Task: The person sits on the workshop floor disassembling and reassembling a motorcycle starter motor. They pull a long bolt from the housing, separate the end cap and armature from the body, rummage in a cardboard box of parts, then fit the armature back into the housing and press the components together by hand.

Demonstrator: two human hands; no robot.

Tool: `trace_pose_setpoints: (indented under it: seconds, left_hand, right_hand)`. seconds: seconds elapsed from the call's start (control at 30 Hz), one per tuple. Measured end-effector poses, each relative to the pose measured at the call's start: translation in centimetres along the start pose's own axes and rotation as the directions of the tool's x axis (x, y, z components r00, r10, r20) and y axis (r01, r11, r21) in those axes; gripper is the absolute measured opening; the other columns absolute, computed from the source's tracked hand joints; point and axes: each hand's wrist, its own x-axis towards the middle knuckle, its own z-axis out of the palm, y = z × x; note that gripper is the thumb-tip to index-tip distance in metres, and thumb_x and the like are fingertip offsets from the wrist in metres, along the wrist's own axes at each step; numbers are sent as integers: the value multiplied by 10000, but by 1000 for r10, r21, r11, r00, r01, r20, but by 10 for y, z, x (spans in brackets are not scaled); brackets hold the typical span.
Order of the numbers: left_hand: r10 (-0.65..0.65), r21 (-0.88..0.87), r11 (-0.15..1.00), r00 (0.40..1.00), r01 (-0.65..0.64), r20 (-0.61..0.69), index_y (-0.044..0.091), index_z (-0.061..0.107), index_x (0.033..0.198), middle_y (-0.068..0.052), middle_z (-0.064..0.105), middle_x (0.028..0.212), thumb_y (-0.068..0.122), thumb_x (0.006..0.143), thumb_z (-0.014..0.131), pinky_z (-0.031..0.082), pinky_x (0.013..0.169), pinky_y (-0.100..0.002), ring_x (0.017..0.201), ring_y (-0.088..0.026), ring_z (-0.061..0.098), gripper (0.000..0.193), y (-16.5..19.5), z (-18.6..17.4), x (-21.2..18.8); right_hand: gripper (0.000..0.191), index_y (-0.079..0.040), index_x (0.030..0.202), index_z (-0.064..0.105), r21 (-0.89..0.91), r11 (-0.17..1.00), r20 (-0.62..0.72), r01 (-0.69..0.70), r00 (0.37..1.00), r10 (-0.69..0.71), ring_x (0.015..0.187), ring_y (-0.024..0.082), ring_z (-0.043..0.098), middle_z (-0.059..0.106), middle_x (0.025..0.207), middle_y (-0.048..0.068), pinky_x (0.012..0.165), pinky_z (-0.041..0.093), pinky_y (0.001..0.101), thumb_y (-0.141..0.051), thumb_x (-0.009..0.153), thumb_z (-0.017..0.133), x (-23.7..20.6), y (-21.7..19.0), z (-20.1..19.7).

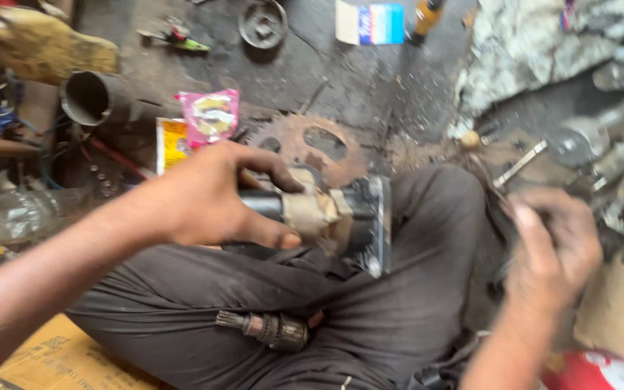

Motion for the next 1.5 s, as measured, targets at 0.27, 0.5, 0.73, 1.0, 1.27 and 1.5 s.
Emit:
trace_pose_setpoints:
  seconds: [0.27,0.5,0.73,1.0,1.27,1.5]
  left_hand:
    - [119,-118,985,992,-123,-38,118,751,1024,-76,788,890,364,515,898,578,765,-328,824,-187,749,584,-12,2,-11]
    - [170,-49,983,982,-175,-83,188,761,1045,-107,769,986,412,512,896,569,844,-386,949,-266,747,594,-19,4,-18]
    - [250,-46,965,960,-257,-126,189,769,1041,-135,760,1037,443,515,892,549,917,-405,1037,-318,719,597,-28,6,-14]
    - [319,-81,938,932,-336,-173,169,778,1047,-155,769,977,464,561,859,559,918,-431,977,-355,730,574,-42,17,-16]
    - [400,-80,903,895,-422,-197,155,773,1068,-150,773,967,386,572,825,577,834,-472,944,-349,743,549,-51,30,-10]
    - [395,-128,892,885,-434,-247,168,783,1003,-125,789,908,360,555,787,607,754,-459,872,-318,769,487,-56,42,-7]
  right_hand:
    - [125,43,1122,661,-423,863,-69,-276,960,273,867,63,580,655,949,23,803,452,211,-2,1021,720,-32,39,-48]
    - [182,7,1152,669,-310,923,114,-229,954,276,957,88,672,694,1031,29,807,565,249,-41,980,708,39,21,55]
    - [227,-81,1094,740,-231,715,896,660,430,-108,1016,316,681,713,1113,109,871,548,399,-80,867,748,157,85,241]
    - [294,-132,1053,753,-167,380,978,910,202,-55,1061,301,580,657,1104,70,861,473,439,-165,762,749,164,149,300]
    - [250,-98,1104,744,-349,184,913,919,378,-154,1059,315,627,648,1097,93,909,490,460,-192,873,761,183,157,271]
    - [121,-90,1032,732,-506,172,823,845,533,-199,1039,312,627,649,1059,107,926,521,430,-149,946,795,180,157,235]
